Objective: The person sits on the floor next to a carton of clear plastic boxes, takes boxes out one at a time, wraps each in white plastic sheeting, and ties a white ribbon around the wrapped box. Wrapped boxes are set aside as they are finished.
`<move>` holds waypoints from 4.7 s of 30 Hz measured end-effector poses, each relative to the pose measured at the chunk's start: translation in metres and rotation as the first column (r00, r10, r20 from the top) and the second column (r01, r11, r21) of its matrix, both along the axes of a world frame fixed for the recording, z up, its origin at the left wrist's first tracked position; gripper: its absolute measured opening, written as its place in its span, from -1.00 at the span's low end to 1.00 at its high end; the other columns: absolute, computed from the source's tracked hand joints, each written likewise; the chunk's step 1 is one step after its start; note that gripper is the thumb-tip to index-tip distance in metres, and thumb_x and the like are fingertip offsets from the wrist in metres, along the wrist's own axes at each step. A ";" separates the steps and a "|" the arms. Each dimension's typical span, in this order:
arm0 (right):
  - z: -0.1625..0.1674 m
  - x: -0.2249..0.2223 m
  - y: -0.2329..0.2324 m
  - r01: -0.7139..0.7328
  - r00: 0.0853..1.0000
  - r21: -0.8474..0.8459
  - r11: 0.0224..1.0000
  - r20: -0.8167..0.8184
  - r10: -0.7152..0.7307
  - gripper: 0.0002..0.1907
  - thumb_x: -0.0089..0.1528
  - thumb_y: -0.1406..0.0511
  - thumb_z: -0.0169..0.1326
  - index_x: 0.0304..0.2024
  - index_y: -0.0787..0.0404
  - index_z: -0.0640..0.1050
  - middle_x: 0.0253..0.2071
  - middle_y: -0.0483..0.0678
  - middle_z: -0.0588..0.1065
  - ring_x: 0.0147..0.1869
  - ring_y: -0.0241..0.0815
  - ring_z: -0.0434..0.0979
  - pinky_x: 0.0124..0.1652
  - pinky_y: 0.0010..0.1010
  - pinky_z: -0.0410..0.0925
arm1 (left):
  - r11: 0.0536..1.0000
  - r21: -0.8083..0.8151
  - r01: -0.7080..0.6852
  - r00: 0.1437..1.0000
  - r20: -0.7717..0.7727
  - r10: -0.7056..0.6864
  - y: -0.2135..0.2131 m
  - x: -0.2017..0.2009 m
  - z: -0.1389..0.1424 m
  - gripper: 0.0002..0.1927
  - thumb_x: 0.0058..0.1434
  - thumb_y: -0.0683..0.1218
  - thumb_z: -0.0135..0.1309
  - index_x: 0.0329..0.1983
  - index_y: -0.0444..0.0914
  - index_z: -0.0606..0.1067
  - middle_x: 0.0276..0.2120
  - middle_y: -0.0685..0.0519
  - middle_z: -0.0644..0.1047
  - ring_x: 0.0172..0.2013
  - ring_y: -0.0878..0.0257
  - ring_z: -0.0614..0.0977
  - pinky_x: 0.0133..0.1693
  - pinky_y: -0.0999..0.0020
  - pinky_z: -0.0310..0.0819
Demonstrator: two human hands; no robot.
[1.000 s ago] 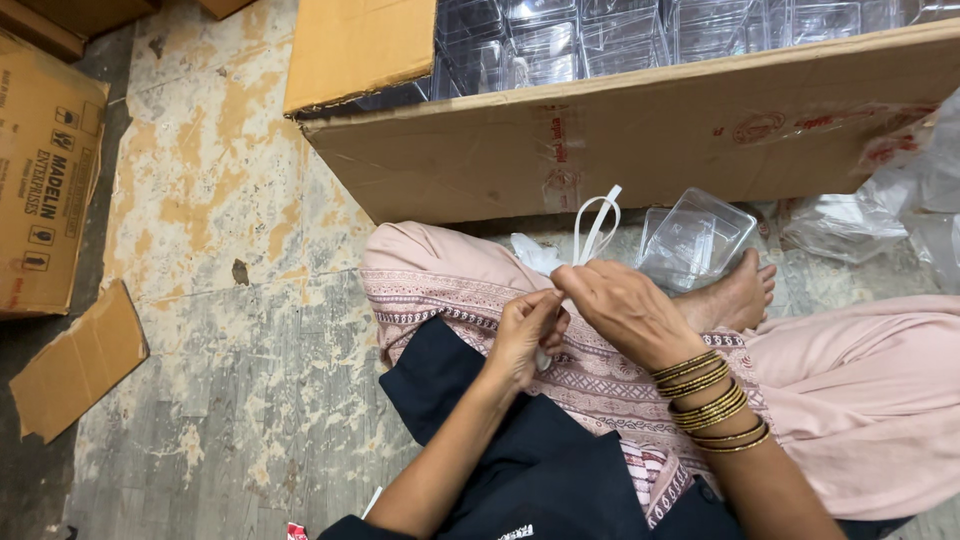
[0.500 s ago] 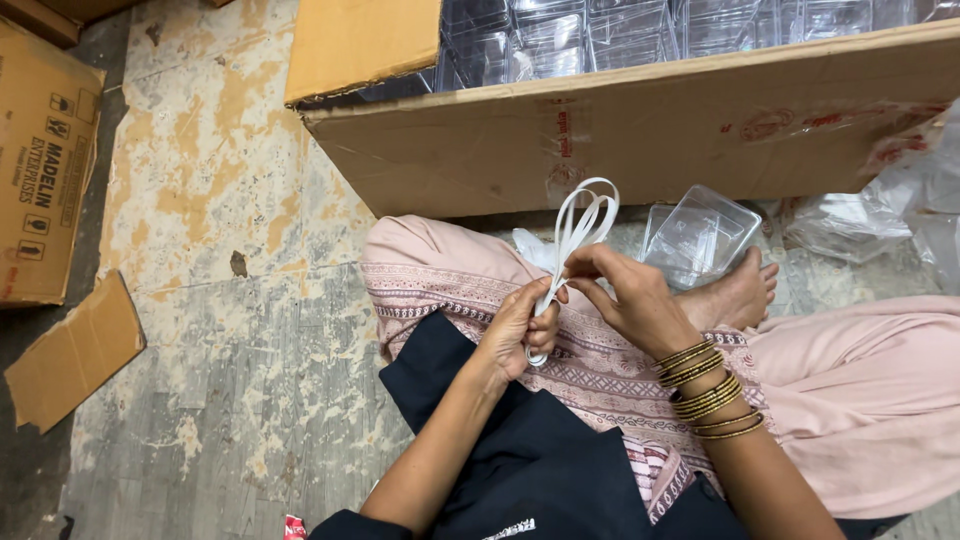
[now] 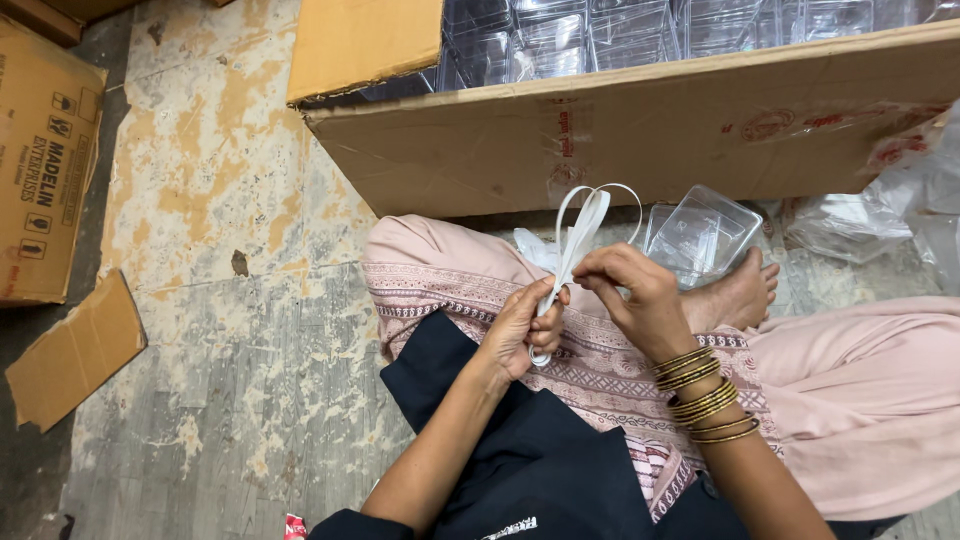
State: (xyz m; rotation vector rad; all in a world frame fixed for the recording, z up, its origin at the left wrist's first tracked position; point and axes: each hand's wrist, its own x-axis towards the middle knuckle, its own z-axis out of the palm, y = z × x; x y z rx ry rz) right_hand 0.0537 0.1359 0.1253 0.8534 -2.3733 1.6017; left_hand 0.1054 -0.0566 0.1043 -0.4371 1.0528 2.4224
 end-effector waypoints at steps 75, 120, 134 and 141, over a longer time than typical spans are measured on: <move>-0.014 0.009 0.032 -0.102 0.968 0.192 0.976 0.245 0.053 -0.88 0.25 0.34 0.13 -0.21 0.27 0.61 -0.39 -0.01 0.61 -0.40 -0.10 0.62 -0.33 -0.30 0.45 | 0.933 0.356 0.058 0.995 -0.092 -0.027 -0.007 -0.003 0.002 -0.81 0.52 -0.04 -0.09 -0.20 -0.23 0.33 -0.54 0.27 0.13 -0.61 0.48 0.12 -0.51 0.53 0.03; 0.004 0.020 0.014 -0.019 0.970 -0.125 0.992 0.239 0.048 -0.72 0.19 0.40 0.23 -0.04 0.35 0.64 -0.14 0.00 0.66 -0.12 -0.31 0.68 -0.16 -0.51 0.54 | 0.993 -0.014 -0.115 0.963 -0.245 0.108 0.018 0.003 0.010 -0.71 0.47 -0.06 0.00 0.14 -0.33 0.49 -0.58 0.28 0.16 -0.60 0.52 0.10 -0.54 0.59 -0.03; -0.019 0.020 -0.014 0.302 0.733 -0.761 0.574 0.571 0.371 -0.66 0.24 0.46 0.14 0.08 0.18 0.49 -0.11 -0.01 0.60 0.06 -0.22 0.63 0.03 -0.47 0.48 | 0.875 0.483 -0.048 0.984 -0.126 0.123 0.020 0.005 0.000 -0.70 0.52 -0.08 -0.10 0.24 -0.28 0.41 -0.55 0.22 0.11 -0.60 0.43 0.12 -0.47 0.49 0.05; -0.031 0.030 -0.017 0.174 0.859 -0.664 0.727 0.463 0.218 -0.84 0.34 0.44 0.15 -0.03 0.32 0.55 -0.04 -0.01 0.60 0.03 -0.29 0.60 0.07 -0.49 0.47 | 0.953 0.255 -0.162 0.974 -0.113 0.195 0.031 0.004 0.004 -0.60 0.50 -0.08 -0.06 0.35 -0.25 0.39 -0.52 0.23 0.27 -0.62 0.51 0.17 -0.52 0.59 0.09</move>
